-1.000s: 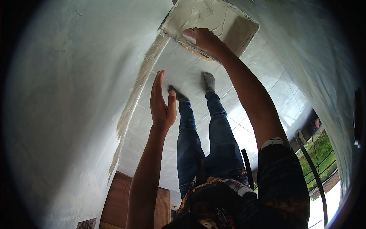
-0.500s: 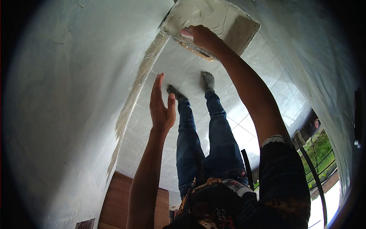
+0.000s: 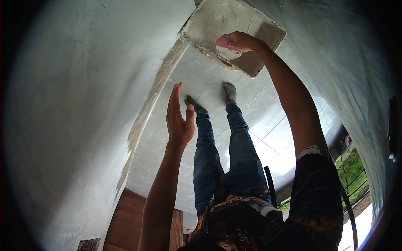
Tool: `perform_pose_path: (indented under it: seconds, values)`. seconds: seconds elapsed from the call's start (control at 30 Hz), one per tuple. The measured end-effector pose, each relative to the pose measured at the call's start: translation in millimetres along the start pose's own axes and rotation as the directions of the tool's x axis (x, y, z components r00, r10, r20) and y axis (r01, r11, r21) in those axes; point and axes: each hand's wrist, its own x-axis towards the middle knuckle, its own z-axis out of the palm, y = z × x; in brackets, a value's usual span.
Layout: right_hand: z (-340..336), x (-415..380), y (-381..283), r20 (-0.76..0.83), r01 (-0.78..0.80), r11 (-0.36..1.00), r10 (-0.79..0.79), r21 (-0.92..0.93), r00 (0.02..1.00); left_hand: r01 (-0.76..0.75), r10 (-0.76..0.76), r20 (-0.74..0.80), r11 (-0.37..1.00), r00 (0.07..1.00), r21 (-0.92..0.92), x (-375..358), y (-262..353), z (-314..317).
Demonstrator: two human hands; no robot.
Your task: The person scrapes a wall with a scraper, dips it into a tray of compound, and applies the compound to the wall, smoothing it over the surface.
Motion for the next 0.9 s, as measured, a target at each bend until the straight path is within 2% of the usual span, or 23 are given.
perform_pose_path:
  seconds: [0.03, 0.07, 0.1, 0.13, 0.23, 0.3, 0.37, 0.4, 0.47, 0.53, 0.6, 0.83, 0.9]
  values:
    - [-9, -6, 4, 0.071, -0.059, 0.998, 0.058, 0.004, 0.996, -0.005, 0.005, -0.007, 1.0, 1.0, 0.003, 0, 3, -2]
    - [-12, -16, 8, 0.064, -0.052, 0.999, 0.052, 0.001, 0.997, 0.003, -0.003, -0.012, 1.0, 1.0, 0.007, -1, 6, -3]
    - [-13, -28, 14, 0.09, -0.102, 0.945, 0.077, 0.31, 0.993, 0.008, -0.008, -0.018, 1.0, 1.0, 0.009, -1, 10, -4]
    - [-12, -39, 18, 0.123, -0.145, 0.798, 0.089, 0.586, 0.988, -0.003, 0.003, -0.028, 1.0, 1.0, 0.009, 0, 14, -6]
    - [-6, -74, 23, 0.094, -0.04, 0.522, -0.076, 0.852, 0.993, -0.025, 0.023, -0.071, 1.0, 0.997, -0.015, 2, 31, -12]
    - [0, -113, -3, -0.021, 0.043, 0.392, -0.062, 0.919, 0.998, -0.034, 0.032, -0.093, 0.999, 0.995, -0.023, 3, 47, -17]
    - [5, -140, -8, -0.053, 0.094, 0.286, -0.145, 0.954, 0.988, -0.05, 0.044, -0.143, 0.998, 0.989, -0.037, 2, 66, -23]
    - [6, -164, -32, -0.104, 0.129, 0.232, -0.115, 0.964, 0.988, -0.049, 0.04, -0.174, 0.997, 0.984, -0.051, 4, 78, -27]
    - [14, -187, -47, -0.205, 0.227, 0.143, -0.157, 0.963, 0.966, -0.091, 0.078, -0.23, 0.995, 0.97, -0.047, 3, 106, -38]
    - [14, -212, -74, -0.263, 0.269, 0.016, -0.163, 0.963, 0.951, -0.1, 0.078, -0.299, 0.993, 0.951, -0.058, -1, 131, -49]
    - [13, -234, -104, -0.312, 0.304, -0.069, -0.19, 0.95, 0.931, -0.164, 0.145, -0.348, 0.986, 0.926, -0.025, -6, 152, -62]
    - [-2, -287, -197, -0.4, 0.375, -0.145, -0.413, 0.916, 0.818, -0.289, 0.267, -0.606, 0.955, 0.749, 0.063, -15, 228, -110]
    - [2, -294, -225, -0.435, 0.421, -0.147, -0.498, 0.895, 0.751, -0.342, 0.33, -0.644, 0.933, 0.691, 0.11, -20, 245, -136]
